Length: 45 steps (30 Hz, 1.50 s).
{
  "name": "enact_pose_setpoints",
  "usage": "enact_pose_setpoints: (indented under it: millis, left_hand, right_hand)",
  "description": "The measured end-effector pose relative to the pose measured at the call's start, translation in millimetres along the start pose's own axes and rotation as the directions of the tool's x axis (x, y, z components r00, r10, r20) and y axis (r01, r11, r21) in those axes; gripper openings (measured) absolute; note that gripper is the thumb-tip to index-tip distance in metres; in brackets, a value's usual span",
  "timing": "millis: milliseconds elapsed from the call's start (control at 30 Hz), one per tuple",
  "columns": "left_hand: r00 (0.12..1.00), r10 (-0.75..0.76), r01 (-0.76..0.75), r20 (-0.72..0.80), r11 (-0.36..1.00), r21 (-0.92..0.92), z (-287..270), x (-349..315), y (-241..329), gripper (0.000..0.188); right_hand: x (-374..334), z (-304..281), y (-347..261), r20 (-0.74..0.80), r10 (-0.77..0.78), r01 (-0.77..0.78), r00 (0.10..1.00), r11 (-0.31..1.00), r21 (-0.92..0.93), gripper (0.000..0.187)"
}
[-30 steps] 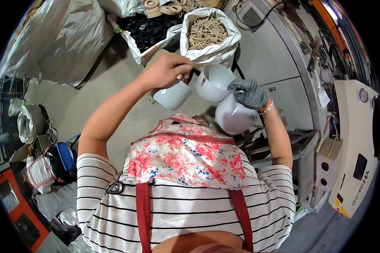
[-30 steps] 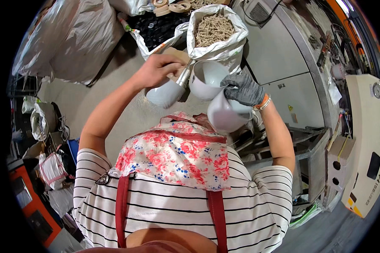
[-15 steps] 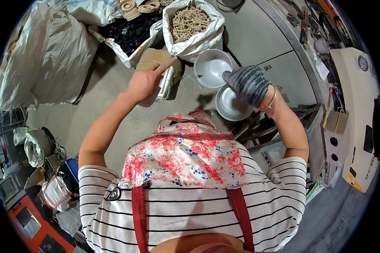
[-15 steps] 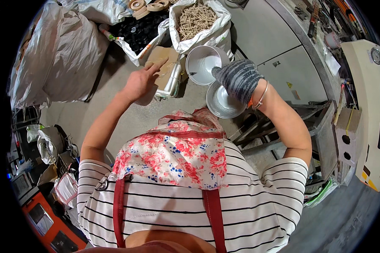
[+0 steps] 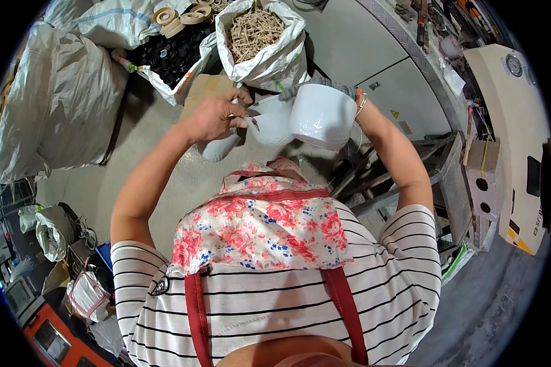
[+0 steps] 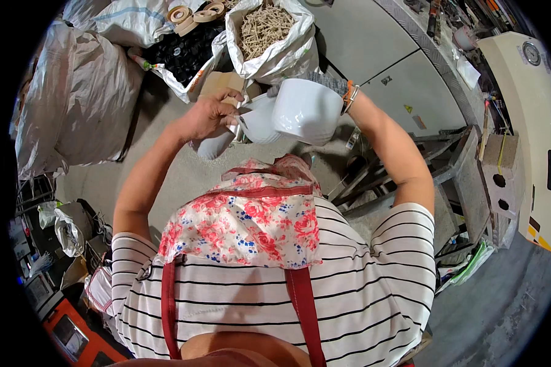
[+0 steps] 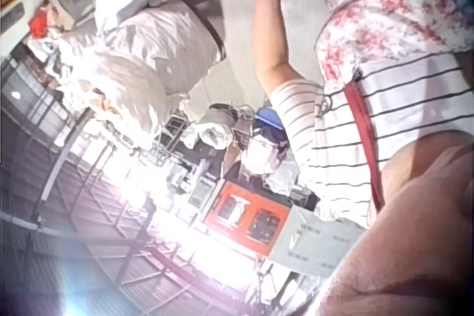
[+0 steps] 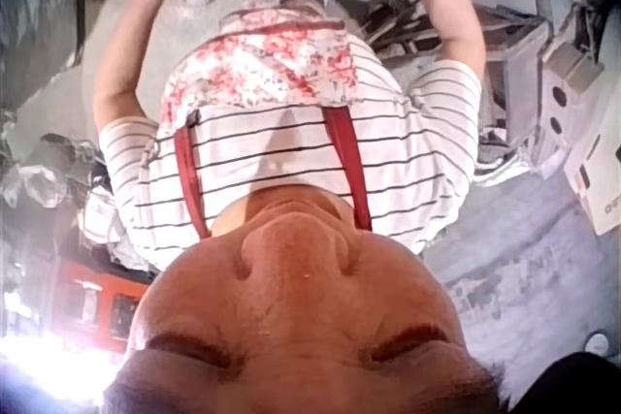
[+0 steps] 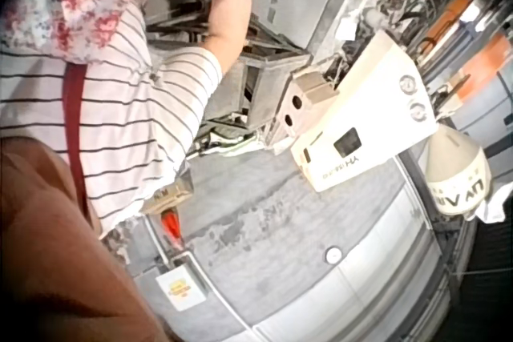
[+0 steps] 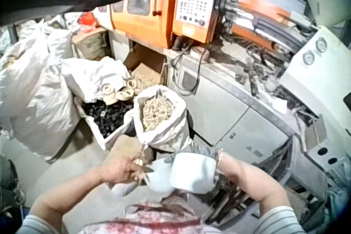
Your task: The person walks through a cluttered workshop and retrieves white ceramic mugs from a large sack. They spray the mugs with a cleaning solution and wipe them with a cloth, handling them one by one. The person then stacks the cleaned mugs on a metal table.
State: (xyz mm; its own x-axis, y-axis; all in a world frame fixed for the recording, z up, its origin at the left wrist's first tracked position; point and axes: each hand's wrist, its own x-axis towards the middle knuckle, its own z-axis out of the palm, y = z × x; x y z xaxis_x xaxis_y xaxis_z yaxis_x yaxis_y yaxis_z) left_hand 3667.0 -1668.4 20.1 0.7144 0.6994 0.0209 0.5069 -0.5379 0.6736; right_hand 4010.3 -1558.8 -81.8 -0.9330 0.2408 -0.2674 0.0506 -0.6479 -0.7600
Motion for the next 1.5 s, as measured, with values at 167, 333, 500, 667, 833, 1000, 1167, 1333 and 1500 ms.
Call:
enact_pose_setpoints:
  millis: [167, 333, 500, 667, 833, 1000, 1167, 1333, 1500]
  left_hand:
    - [0.867, -0.499, 0.493, -0.017, 0.86, -0.13, 6, -31, -24, 0.015]
    - [0.655, -0.729, 0.581, -0.199, 0.654, -0.484, 14, -53, -22, 0.026]
    - [0.656, -0.706, 0.598, -0.266, 0.701, -0.387, 28, -70, -32, 0.018]
    - [0.676, -0.693, 0.628, -0.252, 0.72, -0.295, 25, -57, -2, 0.024]
    - [0.68, -0.545, 0.609, -0.491, 0.793, -0.038, 3, -56, -2, 0.021]
    - [0.865, -0.293, 0.461, -0.407, 0.786, 0.413, -41, -49, 19, 0.048]
    - [0.998, -0.06, 0.066, -0.028, 0.919, 0.388, -40, -28, 38, 0.047]
    - [0.98, -0.195, 0.189, -0.027, 0.969, -0.159, -9, -60, 10, 0.033]
    - [0.895, -0.438, 0.296, -0.084, 0.725, -0.622, 23, -110, -4, 0.03]
  right_hand:
    - [13, 43, -2, -0.081, -0.532, 0.493, 0.843, 0.824, -0.279, 0.048]
    - [33, 95, -26, 0.022, -0.836, -0.264, 0.549, -0.198, -0.944, 0.041]
    - [45, 111, -29, -0.06, -0.843, -0.131, 0.534, -0.013, -0.991, 0.038]
    - [57, 123, -37, -0.179, -0.721, 0.057, 0.67, 0.29, -0.955, 0.036]
    - [82, 127, -57, -0.236, -0.378, 0.065, 0.895, 0.635, -0.77, 0.034]
    - [106, 133, -71, -0.251, 0.046, -0.199, 0.967, 0.753, -0.627, 0.032]
    - [127, 131, -71, -0.291, 0.323, -0.432, 0.901, 0.746, -0.507, 0.03]
    - [130, 126, -56, -0.322, 0.396, -0.489, 0.86, 0.821, -0.294, 0.029]
    - [104, 117, -52, -0.204, -0.012, 0.027, 0.979, 0.997, 0.069, 0.024]
